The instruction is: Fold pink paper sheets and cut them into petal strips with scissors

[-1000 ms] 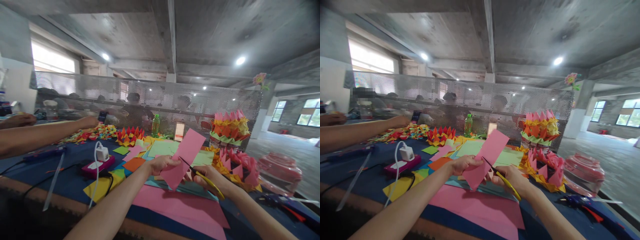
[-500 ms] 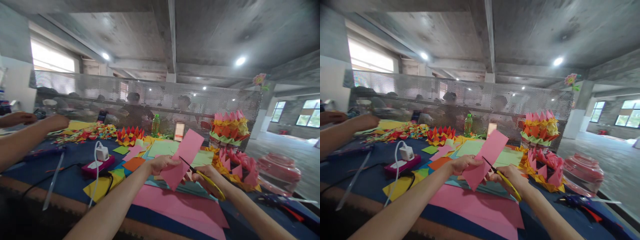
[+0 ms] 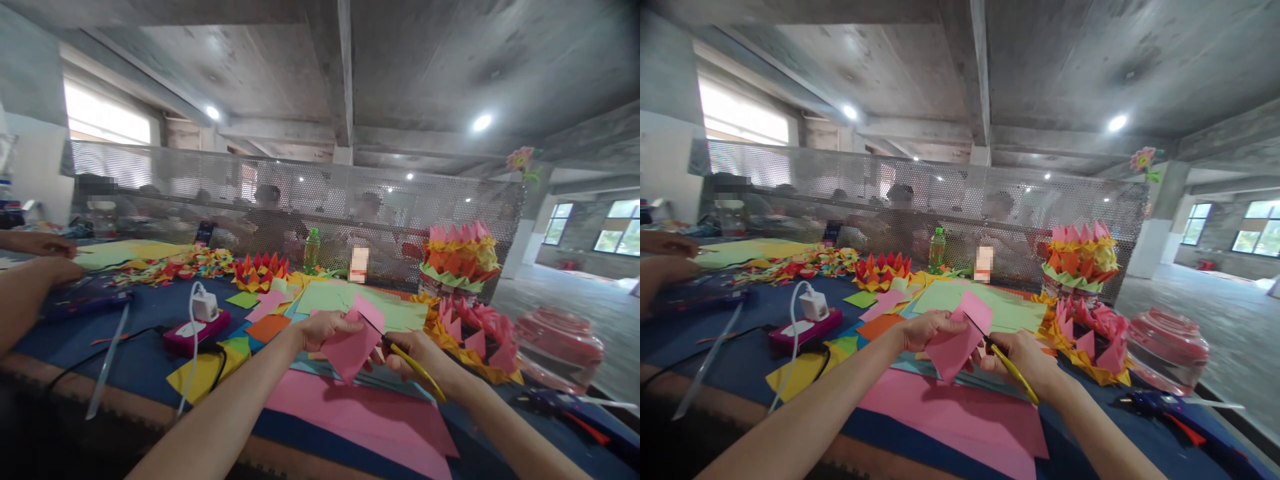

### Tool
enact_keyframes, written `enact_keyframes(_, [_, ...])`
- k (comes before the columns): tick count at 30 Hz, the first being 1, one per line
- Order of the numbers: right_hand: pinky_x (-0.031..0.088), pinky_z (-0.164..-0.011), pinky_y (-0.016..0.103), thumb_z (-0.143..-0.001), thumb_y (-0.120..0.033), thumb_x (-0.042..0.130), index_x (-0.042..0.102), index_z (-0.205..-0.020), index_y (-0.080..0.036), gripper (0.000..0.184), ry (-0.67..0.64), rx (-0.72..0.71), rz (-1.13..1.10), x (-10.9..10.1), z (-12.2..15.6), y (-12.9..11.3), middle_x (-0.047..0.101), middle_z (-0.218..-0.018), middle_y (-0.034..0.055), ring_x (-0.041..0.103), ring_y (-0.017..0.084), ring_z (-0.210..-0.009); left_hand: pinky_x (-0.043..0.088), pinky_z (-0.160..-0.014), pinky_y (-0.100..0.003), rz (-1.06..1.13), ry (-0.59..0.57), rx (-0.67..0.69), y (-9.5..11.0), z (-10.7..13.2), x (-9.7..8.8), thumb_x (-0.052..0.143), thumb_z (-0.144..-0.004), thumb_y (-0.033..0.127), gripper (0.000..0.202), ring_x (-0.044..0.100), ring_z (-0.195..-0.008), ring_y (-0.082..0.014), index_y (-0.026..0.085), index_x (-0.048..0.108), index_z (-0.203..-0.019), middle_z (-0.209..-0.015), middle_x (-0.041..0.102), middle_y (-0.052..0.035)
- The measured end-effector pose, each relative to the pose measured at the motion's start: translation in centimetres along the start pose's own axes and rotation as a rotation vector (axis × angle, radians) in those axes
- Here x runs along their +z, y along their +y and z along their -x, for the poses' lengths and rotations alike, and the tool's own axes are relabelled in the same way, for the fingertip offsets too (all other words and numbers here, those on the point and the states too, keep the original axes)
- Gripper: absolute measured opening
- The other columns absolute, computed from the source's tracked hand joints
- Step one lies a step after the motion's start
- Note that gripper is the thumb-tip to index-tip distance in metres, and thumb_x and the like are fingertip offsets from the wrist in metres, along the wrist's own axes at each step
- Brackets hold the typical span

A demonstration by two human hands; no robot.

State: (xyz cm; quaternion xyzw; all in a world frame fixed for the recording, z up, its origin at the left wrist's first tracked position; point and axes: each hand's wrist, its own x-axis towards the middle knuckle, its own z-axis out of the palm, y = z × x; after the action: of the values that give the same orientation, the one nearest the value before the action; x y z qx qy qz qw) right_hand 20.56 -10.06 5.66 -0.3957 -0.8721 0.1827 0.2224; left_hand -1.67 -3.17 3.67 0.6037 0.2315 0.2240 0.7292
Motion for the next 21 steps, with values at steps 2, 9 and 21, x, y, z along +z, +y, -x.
enact_keyframes(2, [0.039, -0.054, 0.02, -0.084, -0.069, 0.039, 0.06, -0.079, -0.015, 0.058, -0.016, -0.058, -0.013, -0.3, 0.1, -0.8, 0.055, -0.069, 0.0019, 0.049, 0.013, -0.062, 0.048, -0.066, -0.028, 0.018, 0.021, -0.029, -0.1, 0.0, 0.3, 0.074, -0.069, 0.036, 0.034, 0.065, -0.065, -0.0178, 0.009, 0.069, -0.09, -0.082, 0.071, -0.0114])
enact_keyframes(9, [0.041, -0.06, 0.021, -0.087, -0.063, 0.041, 0.064, -0.081, -0.014, 0.055, -0.068, -0.068, -0.105, -0.3, 0.1, -1.6, 0.063, -0.076, 0.0042, 0.054, 0.014, -0.067, 0.048, -0.07, -0.029, 0.049, -0.039, -0.072, -0.5, -0.3, 0.6, 0.077, -0.066, 0.034, 0.035, 0.065, -0.064, -0.0171, 0.011, 0.068, -0.091, -0.081, 0.071, -0.0086])
enact_keyframes(21, [0.038, -0.059, 0.022, -0.084, -0.069, 0.037, 0.063, -0.078, -0.014, 0.061, -0.096, -0.12, -0.137, -0.5, 0.1, -2.3, 0.062, -0.071, 0.0039, 0.053, 0.014, -0.064, 0.049, -0.071, -0.029, 0.093, 0.01, -0.12, -0.4, 0.0, 0.7, 0.079, -0.064, 0.028, 0.035, 0.065, -0.068, -0.016, 0.013, 0.068, -0.094, -0.091, 0.071, -0.0095])
